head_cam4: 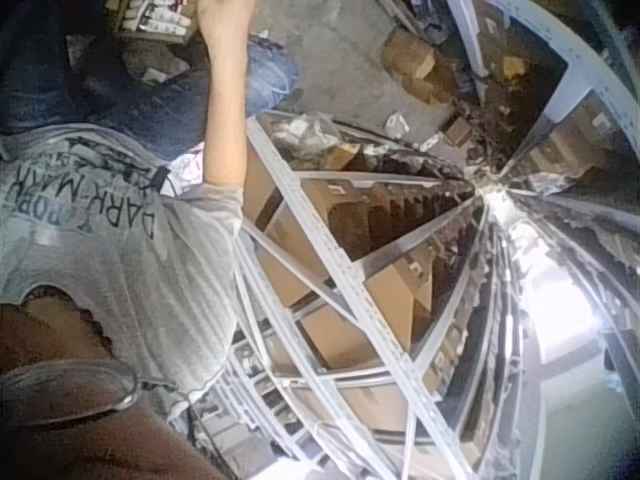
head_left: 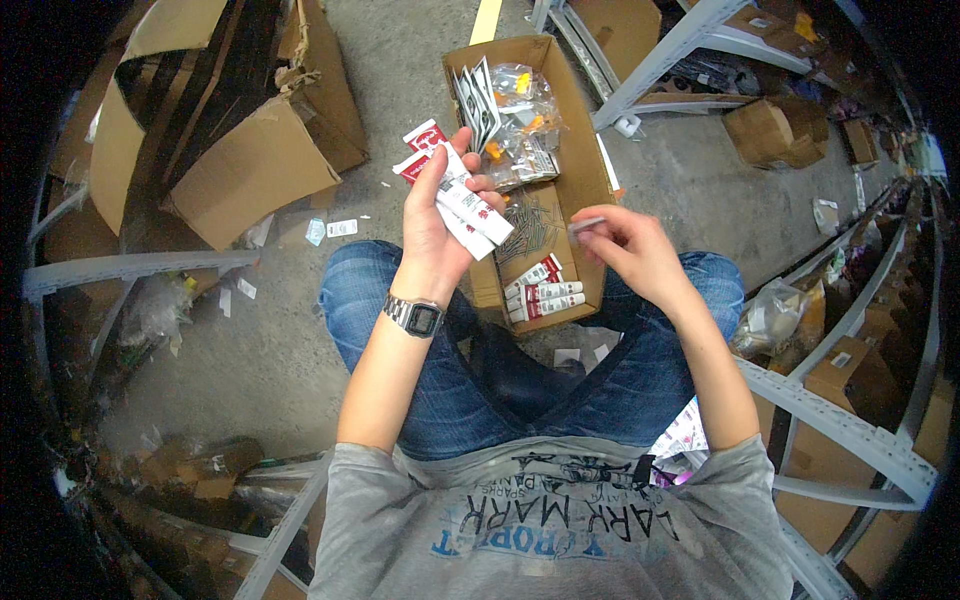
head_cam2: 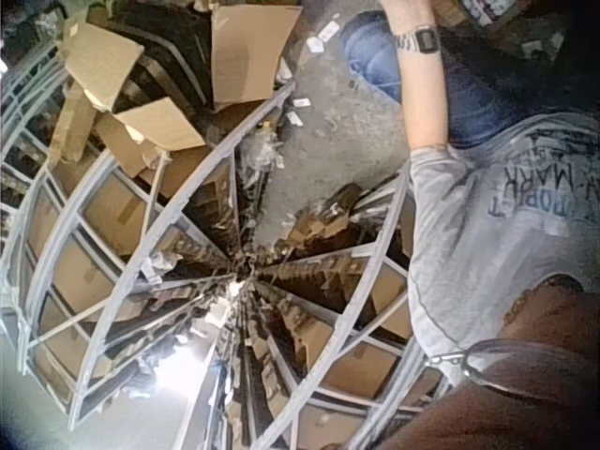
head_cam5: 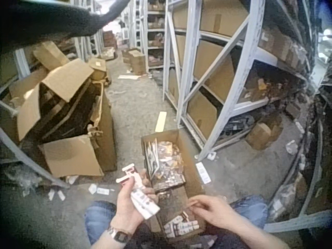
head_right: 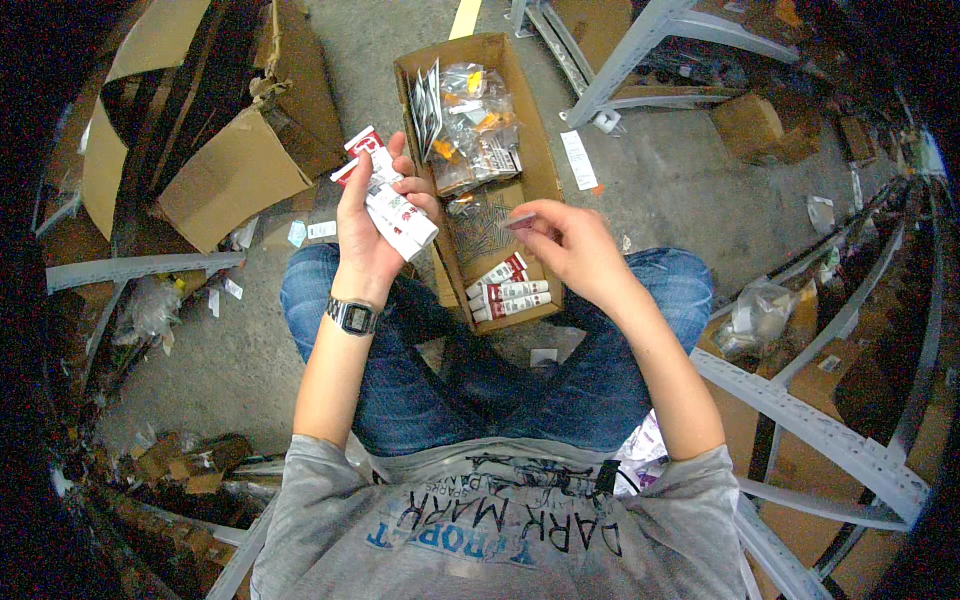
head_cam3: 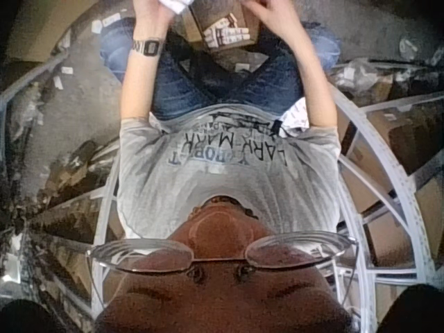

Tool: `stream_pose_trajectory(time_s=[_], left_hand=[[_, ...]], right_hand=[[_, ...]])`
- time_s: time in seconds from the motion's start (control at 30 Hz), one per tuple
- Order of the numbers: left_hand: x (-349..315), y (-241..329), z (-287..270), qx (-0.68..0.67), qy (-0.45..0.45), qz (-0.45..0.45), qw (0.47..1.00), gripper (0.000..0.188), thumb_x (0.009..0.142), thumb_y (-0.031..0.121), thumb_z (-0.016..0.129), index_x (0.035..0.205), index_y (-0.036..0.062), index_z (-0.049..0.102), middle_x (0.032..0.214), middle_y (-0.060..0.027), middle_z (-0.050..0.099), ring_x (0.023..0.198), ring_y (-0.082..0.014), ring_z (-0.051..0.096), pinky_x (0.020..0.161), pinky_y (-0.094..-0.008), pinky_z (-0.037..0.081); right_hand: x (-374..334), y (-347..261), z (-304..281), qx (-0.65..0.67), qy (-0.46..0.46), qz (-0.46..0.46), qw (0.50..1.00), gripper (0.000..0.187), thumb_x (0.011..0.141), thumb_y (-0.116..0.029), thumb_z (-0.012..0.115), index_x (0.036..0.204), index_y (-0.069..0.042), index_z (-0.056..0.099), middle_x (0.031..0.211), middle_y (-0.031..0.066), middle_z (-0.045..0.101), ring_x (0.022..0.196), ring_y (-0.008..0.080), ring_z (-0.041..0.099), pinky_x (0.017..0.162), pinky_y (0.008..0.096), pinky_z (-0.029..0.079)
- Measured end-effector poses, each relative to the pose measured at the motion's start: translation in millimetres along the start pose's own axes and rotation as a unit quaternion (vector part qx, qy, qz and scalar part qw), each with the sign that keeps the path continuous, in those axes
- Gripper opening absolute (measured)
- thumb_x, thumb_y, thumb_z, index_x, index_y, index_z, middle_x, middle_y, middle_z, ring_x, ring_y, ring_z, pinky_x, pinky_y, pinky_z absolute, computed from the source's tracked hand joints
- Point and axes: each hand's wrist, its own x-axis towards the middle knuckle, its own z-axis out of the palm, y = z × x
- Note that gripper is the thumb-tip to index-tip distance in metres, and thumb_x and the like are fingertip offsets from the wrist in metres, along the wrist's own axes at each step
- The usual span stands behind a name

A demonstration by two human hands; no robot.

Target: The person sorts various packaged items from a large cardboard box, holding several tubes in one hand while picking out and organizing small packaged parts and stickers into the box.

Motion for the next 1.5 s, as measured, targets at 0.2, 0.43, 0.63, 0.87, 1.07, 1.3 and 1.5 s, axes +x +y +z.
stream_pose_trajectory(time_s=[0.2, 0.43, 0.63, 0.87, 1.07, 1.3, 1.5], left_hand=[[3.6, -1.9, -1.5, 0.009, 0.005, 0.0, 1.0, 0.037, 0.086, 0.032, 0.053, 0.117, 0.0121, 0.048, 0.085, 0.0007, 0.056, 0.069, -0.0084, 0.049, 0.064, -0.0246, 0.042], [3.2, -4.5, -5.2, 0.004, 0.011, -0.008, 1.0, 0.035, 0.087, 0.031, 0.052, 0.116, 0.0116, 0.048, 0.086, -0.0004, 0.055, 0.069, -0.009, 0.05, 0.064, -0.0251, 0.042], [2.1, -8.3, -3.8, 0.012, 0.019, -0.016, 1.0, 0.035, 0.087, 0.029, 0.052, 0.116, 0.0111, 0.048, 0.086, -0.0009, 0.055, 0.069, -0.0092, 0.05, 0.064, -0.0256, 0.043], [1.7, -7.9, -3.8, 0.017, 0.018, -0.015, 1.0, 0.035, 0.087, 0.028, 0.053, 0.116, 0.0111, 0.048, 0.085, -0.0013, 0.055, 0.069, -0.0092, 0.05, 0.064, -0.0252, 0.043], [1.5, -8.7, -1.7, 0.027, 0.029, -0.013, 0.999, 0.034, 0.087, 0.028, 0.053, 0.116, 0.0109, 0.049, 0.085, -0.0009, 0.055, 0.069, -0.0089, 0.05, 0.064, -0.0252, 0.043], [2.3, -9.0, -5.1, 0.03, 0.023, -0.014, 0.999, 0.034, 0.087, 0.028, 0.053, 0.115, 0.011, 0.049, 0.085, -0.0001, 0.055, 0.068, -0.0086, 0.049, 0.064, -0.0252, 0.043], [2.3, -9.1, -5.3, 0.036, 0.028, -0.012, 0.999, 0.034, 0.087, 0.028, 0.053, 0.115, 0.0108, 0.049, 0.084, 0.0, 0.055, 0.068, -0.0086, 0.049, 0.064, -0.0253, 0.043]], right_hand=[[47.2, 54.4, 31.0, -0.239, -0.031, -0.183, 0.953, 0.016, 0.079, -0.013, 0.058, 0.091, -0.002, 0.059, 0.088, 0.0137, 0.056, 0.083, 0.0291, 0.056, 0.071, 0.035, 0.045], [66.2, 107.9, 80.5, -0.437, -0.161, -0.091, 0.88, 0.018, 0.081, -0.009, 0.047, 0.095, -0.004, 0.057, 0.1, 0.0151, 0.058, 0.096, 0.0326, 0.056, 0.078, 0.0407, 0.046], [71.9, 128.1, 97.3, -0.477, -0.19, -0.087, 0.853, 0.024, 0.08, -0.009, 0.047, 0.103, -0.005, 0.054, 0.102, 0.0148, 0.057, 0.098, 0.0313, 0.055, 0.079, 0.0411, 0.047], [72.4, 126.9, 94.4, -0.453, -0.169, -0.098, 0.87, 0.031, 0.075, -0.003, 0.052, 0.106, -0.005, 0.051, 0.105, 0.0144, 0.051, 0.099, 0.0311, 0.053, 0.079, 0.0402, 0.047], [76.4, 145.0, 94.3, -0.413, -0.125, -0.123, 0.894, 0.032, 0.073, 0.0, 0.05, 0.104, -0.006, 0.054, 0.105, 0.0142, 0.052, 0.099, 0.0311, 0.053, 0.081, 0.0396, 0.046], [77.3, 141.0, 93.3, -0.417, -0.163, -0.083, 0.89, 0.024, 0.073, -0.001, 0.05, 0.093, -0.006, 0.061, 0.096, 0.0145, 0.057, 0.097, 0.0318, 0.054, 0.081, 0.0404, 0.045], [74.9, 138.2, 93.1, -0.394, -0.178, -0.047, 0.901, 0.023, 0.074, -0.006, 0.051, 0.095, -0.009, 0.061, 0.098, 0.0155, 0.057, 0.093, 0.0325, 0.056, 0.08, 0.0412, 0.046]])
